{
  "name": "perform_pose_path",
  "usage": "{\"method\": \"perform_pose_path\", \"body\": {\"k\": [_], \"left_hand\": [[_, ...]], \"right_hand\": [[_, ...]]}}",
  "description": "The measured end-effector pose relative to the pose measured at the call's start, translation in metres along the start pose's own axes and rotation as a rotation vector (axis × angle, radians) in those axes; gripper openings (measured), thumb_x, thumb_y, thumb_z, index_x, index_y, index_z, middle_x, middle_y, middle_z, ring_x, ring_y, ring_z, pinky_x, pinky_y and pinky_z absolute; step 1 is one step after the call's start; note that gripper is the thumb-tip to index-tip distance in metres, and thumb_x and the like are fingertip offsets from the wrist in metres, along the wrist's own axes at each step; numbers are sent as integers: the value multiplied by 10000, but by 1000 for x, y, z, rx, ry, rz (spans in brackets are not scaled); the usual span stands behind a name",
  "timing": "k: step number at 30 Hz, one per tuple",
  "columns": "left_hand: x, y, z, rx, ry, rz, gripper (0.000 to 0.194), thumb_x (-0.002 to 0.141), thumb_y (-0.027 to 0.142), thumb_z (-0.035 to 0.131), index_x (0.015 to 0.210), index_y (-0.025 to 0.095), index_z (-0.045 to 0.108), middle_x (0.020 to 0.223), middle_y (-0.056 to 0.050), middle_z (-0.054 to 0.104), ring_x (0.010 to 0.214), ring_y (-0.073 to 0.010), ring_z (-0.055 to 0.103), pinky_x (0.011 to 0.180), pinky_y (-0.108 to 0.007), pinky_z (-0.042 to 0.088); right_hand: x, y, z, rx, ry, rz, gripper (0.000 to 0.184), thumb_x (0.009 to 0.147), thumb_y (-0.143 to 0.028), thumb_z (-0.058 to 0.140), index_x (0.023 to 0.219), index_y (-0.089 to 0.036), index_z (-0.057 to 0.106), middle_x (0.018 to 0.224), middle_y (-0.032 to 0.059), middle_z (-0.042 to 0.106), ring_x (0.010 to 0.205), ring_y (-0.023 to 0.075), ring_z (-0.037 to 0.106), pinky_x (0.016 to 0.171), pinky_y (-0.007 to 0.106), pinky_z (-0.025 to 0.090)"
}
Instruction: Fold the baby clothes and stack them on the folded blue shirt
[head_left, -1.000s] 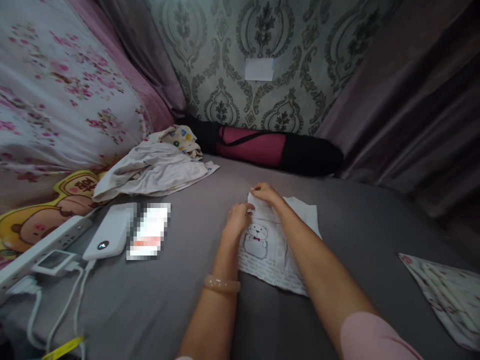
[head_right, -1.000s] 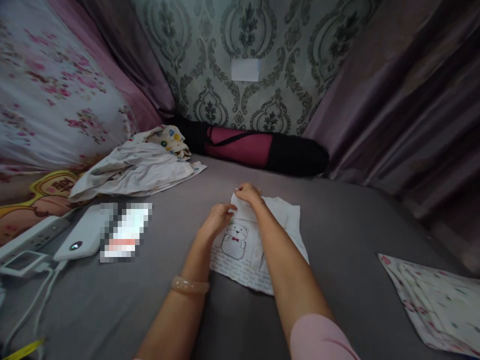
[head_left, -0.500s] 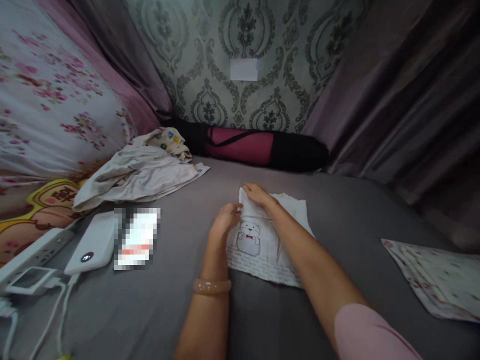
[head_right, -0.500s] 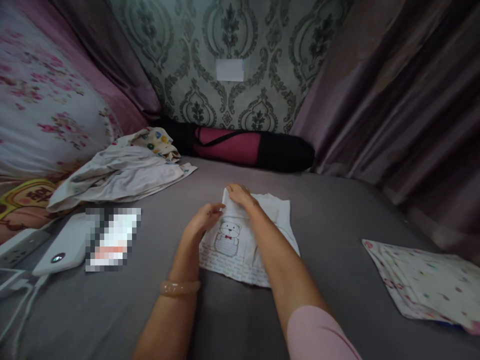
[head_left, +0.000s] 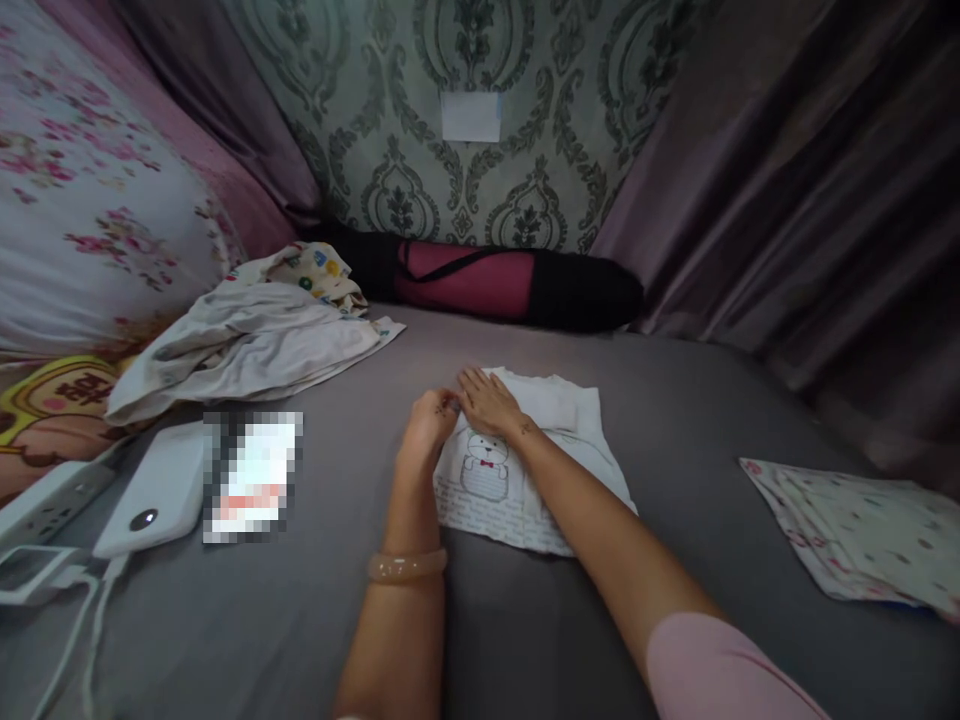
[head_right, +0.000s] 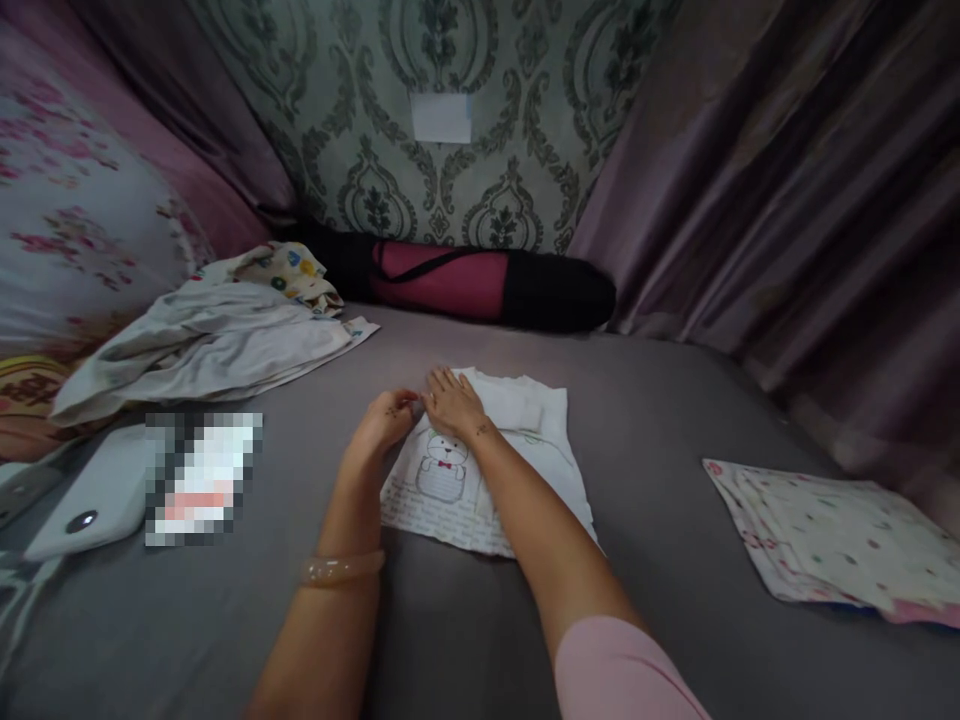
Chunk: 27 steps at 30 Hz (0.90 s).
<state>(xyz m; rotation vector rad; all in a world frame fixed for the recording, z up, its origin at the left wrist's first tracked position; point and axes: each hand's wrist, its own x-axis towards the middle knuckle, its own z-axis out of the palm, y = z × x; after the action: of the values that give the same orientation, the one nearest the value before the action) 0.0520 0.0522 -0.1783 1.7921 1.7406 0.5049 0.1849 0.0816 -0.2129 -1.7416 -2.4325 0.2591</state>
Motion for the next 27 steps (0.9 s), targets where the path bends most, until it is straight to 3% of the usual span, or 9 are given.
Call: {"method": "perform_pose_path", "body": {"k": [5,8,11,14,17,22,25,27], "left_hand": [[-2,7,2,47,-3,75,364,888,162,420,1166,168,653,1116,-129,697,1078,-228,620,878,-289,446],[-2,11,3,85,18,109,374,892,154,408,1184,155,642,1131,-132,687,1085,-225,614,897,-292,441],[-2,15,9,103,43,171,377,903,164,404,1205,140,628,1140,-135,679,1078,-216,613,915,-290,440],[-1,19,18,99,40,233,377,897,162,418,1214,131,620,1167,-148,665,1092,-222,609,937,-300,437],[-2,23,27,116,18,276,371,894,154,423,1211,145,617,1195,-144,654,1110,-222,602,958,-309,430],[-1,19,35,131,-34,336,384,881,132,436,1231,175,591,1251,-117,627,1161,-209,571,999,-314,405],[1,14,40,164,-49,368,392,887,136,427,1252,194,557,1333,-105,567,1217,-202,526,1027,-316,378],[2,13,42,205,-63,366,369,910,182,418,1261,181,531,1388,-117,509,1269,-214,474,1049,-331,354]], "right_hand": [[-4,12,-19,134,-42,-6,581,988,-385,155,1489,-121,284,1567,84,232,1446,186,166,1168,384,120],[-22,23,-33,116,68,40,573,985,-368,195,1486,-103,284,1568,102,225,1450,186,146,1172,375,94],[-45,30,-31,19,130,152,589,981,-384,223,1479,-77,292,1565,126,224,1453,213,123,1173,388,40],[-59,31,-15,-3,107,262,622,982,-408,203,1484,-46,261,1559,145,230,1452,234,126,1168,402,59],[-60,31,-5,12,90,284,640,977,-413,204,1490,-32,233,1567,142,204,1456,239,99,1168,403,45],[-60,46,-28,147,-33,252,645,977,-452,132,1504,-91,220,1576,107,189,1456,209,112,1166,391,91],[-71,63,-39,86,98,284,617,980,-424,140,1496,-103,247,1571,110,208,1458,199,93,1166,391,66],[-78,73,-35,17,153,359,618,977,-404,181,1481,-54,263,1563,148,218,1459,223,78,1164,412,43]]}}
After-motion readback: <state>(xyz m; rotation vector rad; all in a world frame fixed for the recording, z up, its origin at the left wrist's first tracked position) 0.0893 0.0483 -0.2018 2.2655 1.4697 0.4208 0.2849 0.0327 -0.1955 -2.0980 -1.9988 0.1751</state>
